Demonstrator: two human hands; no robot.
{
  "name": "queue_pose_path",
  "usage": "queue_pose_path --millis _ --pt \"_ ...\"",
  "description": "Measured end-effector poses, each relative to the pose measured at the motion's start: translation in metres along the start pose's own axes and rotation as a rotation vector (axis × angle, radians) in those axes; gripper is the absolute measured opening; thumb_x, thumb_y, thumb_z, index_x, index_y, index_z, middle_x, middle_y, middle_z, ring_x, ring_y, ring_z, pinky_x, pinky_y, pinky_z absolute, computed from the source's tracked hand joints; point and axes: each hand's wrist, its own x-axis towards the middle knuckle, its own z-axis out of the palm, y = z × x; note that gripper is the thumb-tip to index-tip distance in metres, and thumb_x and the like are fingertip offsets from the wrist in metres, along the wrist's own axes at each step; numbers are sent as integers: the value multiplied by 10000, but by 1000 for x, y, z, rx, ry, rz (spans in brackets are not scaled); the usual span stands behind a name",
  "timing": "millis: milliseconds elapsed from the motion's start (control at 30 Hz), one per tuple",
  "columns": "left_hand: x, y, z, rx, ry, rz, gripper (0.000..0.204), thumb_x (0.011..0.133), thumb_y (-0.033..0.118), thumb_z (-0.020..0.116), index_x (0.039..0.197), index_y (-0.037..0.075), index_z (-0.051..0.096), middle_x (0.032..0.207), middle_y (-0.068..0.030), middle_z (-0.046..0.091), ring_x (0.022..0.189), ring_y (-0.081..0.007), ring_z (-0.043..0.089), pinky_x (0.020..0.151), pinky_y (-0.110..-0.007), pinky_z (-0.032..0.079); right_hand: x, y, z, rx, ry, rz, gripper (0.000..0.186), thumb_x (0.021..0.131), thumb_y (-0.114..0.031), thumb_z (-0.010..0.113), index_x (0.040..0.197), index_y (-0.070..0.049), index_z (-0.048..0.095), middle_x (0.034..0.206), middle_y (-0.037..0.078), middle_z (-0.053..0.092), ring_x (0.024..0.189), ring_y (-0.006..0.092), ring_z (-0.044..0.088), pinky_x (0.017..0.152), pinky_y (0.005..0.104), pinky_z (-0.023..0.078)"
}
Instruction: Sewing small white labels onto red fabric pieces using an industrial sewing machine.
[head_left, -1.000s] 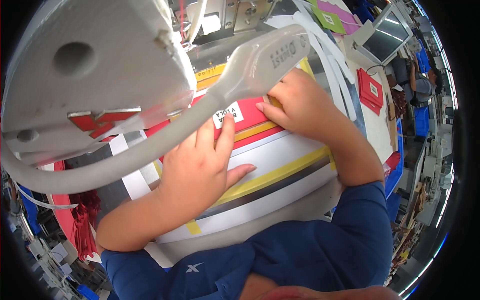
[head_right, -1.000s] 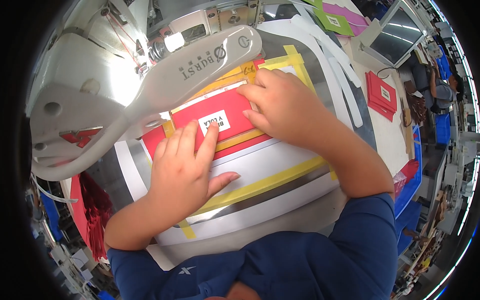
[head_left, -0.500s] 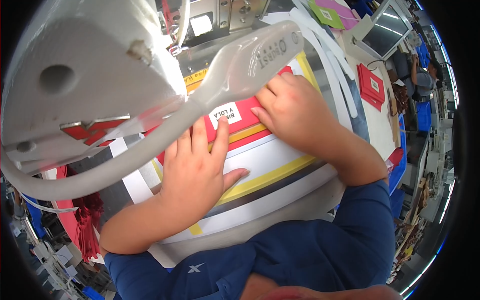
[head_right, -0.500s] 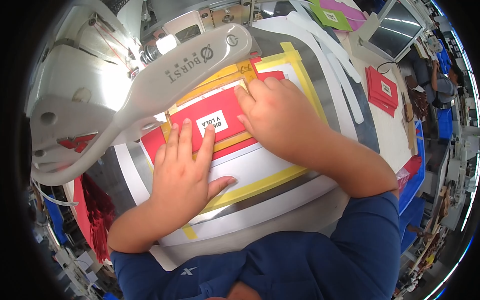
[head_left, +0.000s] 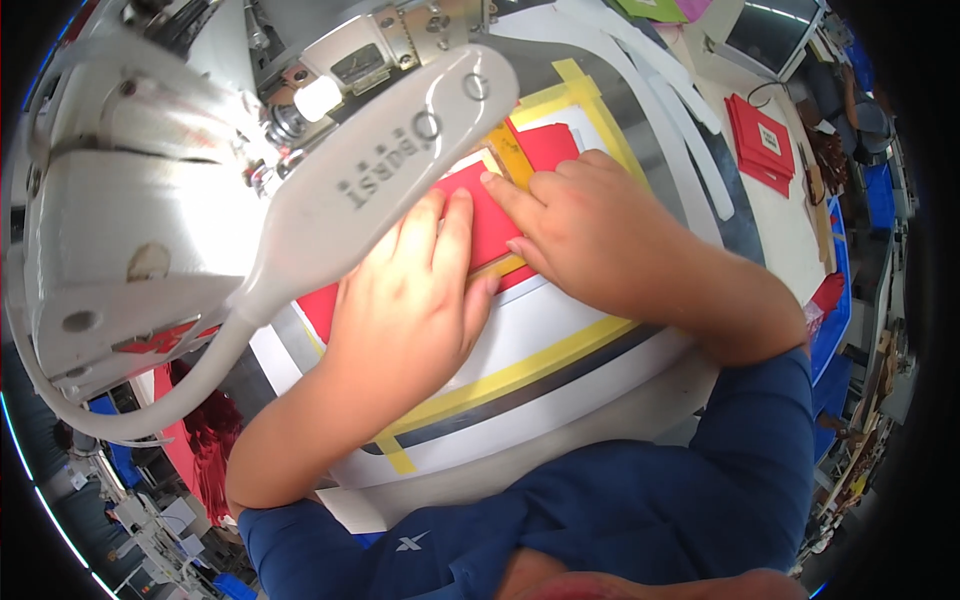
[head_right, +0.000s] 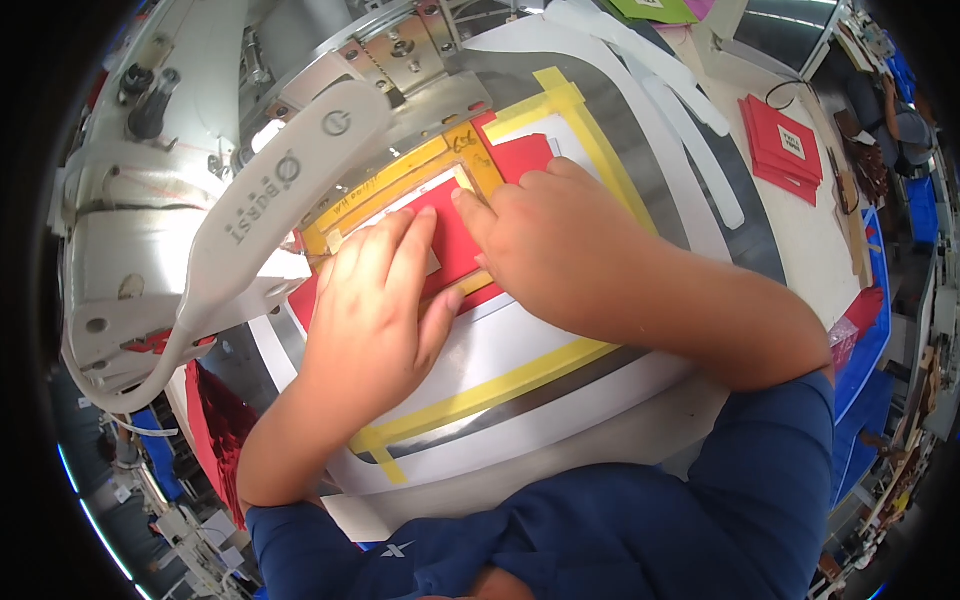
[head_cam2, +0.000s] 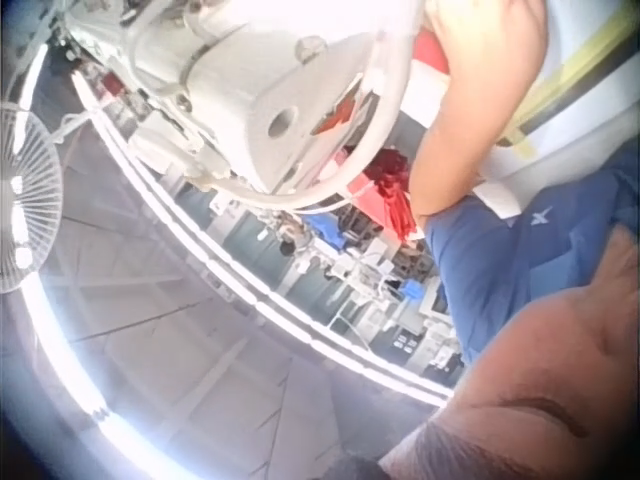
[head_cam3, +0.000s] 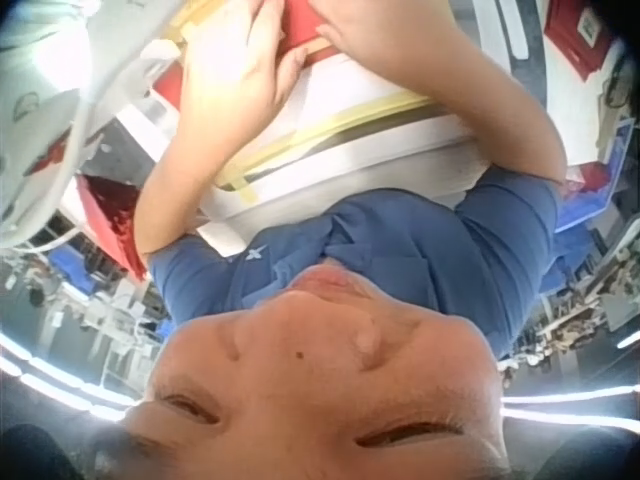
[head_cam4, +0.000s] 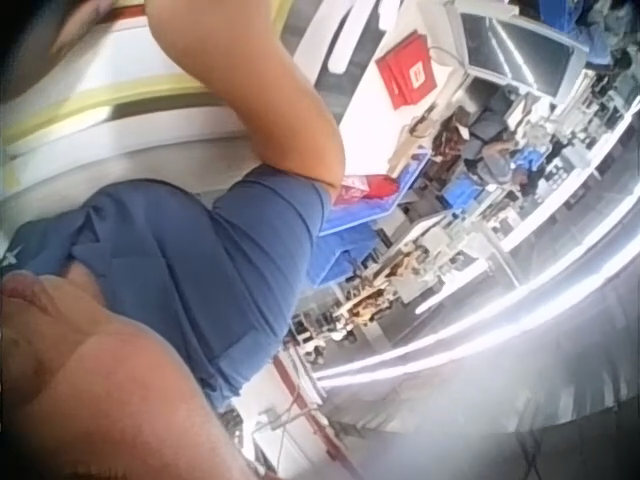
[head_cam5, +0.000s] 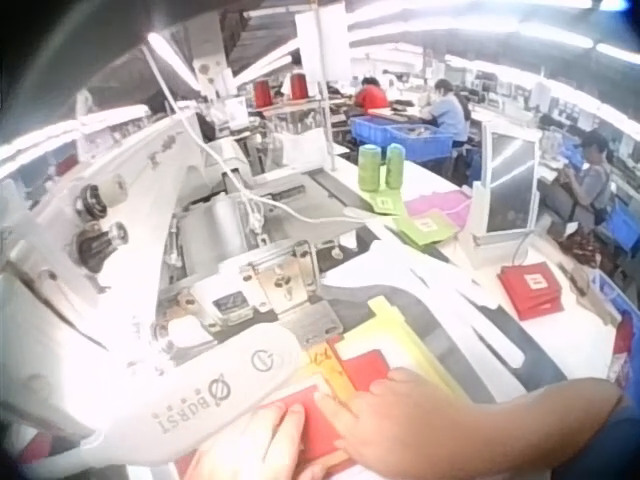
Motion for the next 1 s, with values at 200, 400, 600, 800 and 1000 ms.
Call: queue_pose_path --millis 200,400,600,800,1000 --pt "26 -14 22 -1 59 16 492 955 170 742 1412 14 650 1294 -182 631 1157 -382 622 1013 -485 494 -3 -2 -10 -6 -158 36 523 909 -114 663 1363 141 626 811 99 719 749 252 698 837 406 489" --pt "26 -16 28 76 105 6 484 899 233 793 1348 74 709 1246 -170 653 1148 -345 632 1001 -480 474 0 -3 -8 -27 -211 68 520 1013 -287 699 1416 37 644 760 54 673 727 247 650 827 389 453" --pt "28 -15 29 58 96 9 497 919 233 785 1385 82 700 1258 -154 632 1131 -353 621 999 -477 475 -2 0 -8 -8 -217 33 627 860 -104 701 1409 171 572 769 98 703 688 248 694 829 394 491" --pt "24 -13 26 68 60 -25 553 914 265 790 1419 79 662 1243 -149 631 1104 -344 616 981 -471 474 -3 -1 -16 -25 -229 -39 635 848 -121 715 1399 162 577 747 104 678 647 239 657 728 394 465" --pt "-2 -5 9 53 -32 16 743 915 329 800 1537 14 543 1406 -204 611 1264 -378 607 1053 -485 467 5 -10 -5 -100 -177 26 547 968 -195 683 1415 109 597 674 69 654 586 223 634 634 382 453"
